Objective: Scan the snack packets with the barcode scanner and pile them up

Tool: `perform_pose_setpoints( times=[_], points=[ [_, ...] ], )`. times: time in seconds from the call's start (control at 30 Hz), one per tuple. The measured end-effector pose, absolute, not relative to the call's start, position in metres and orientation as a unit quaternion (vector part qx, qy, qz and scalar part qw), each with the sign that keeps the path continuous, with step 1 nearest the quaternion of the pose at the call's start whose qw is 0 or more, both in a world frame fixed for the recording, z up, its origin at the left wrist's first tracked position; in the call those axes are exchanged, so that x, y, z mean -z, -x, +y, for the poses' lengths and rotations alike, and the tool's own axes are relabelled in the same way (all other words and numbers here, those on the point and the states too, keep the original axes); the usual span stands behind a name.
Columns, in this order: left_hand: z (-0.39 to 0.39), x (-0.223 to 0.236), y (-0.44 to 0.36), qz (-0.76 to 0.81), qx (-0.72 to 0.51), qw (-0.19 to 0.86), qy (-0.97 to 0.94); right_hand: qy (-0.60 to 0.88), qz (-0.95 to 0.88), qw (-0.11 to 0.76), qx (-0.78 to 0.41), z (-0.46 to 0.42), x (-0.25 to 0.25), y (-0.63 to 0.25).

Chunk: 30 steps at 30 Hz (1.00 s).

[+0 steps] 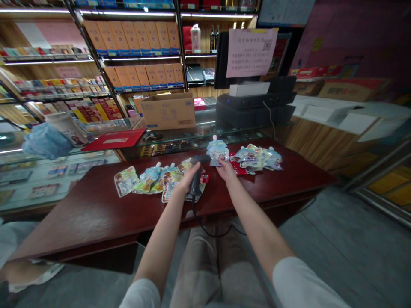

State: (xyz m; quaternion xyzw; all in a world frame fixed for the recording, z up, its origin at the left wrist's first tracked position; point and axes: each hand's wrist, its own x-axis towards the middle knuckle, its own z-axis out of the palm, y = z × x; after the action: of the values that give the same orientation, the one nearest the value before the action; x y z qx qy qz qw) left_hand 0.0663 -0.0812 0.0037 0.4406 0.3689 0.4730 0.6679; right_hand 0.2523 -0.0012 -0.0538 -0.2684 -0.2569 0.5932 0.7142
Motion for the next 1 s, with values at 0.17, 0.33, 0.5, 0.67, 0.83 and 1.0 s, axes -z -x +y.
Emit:
perform_pose_setpoints(
  times=[0.17, 0.33, 0.5, 0.67, 0.83, 1.0],
  points=[
    [-0.081, -0.001, -0.062, 0.382, -0.468, 0.673, -0.426, 0.262, -0.246, 0.72, -0.594, 0.001, 0.056, -0.25],
    [-0.083, -0.004, -0.062, 0.365, -0.489, 0.679, -0.408, 0.274, -0.279, 0.72, -0.573, 0.002, 0.057, -0.248],
    [-0.086, -0.006, -0.064, 0.362, -0.468, 0.693, -0.412, 0.263, -0.278, 0.722, -0.577, 0.0, 0.055, -0.25],
    [-0.088, -0.007, -0.058, 0.345, -0.484, 0.705, -0.388, 0.4, -0.337, 0.726, -0.446, 0.0, 0.05, -0.255],
    [-0.089, -0.006, -0.049, 0.355, -0.504, 0.719, -0.322, 0.537, -0.428, 0.681, -0.255, -0.006, 0.036, -0.288],
    [-0.088, -0.006, -0.047, 0.355, -0.499, 0.732, -0.298, 0.61, -0.606, 0.51, 0.01, -0.023, 0.02, -0.325]
  ],
)
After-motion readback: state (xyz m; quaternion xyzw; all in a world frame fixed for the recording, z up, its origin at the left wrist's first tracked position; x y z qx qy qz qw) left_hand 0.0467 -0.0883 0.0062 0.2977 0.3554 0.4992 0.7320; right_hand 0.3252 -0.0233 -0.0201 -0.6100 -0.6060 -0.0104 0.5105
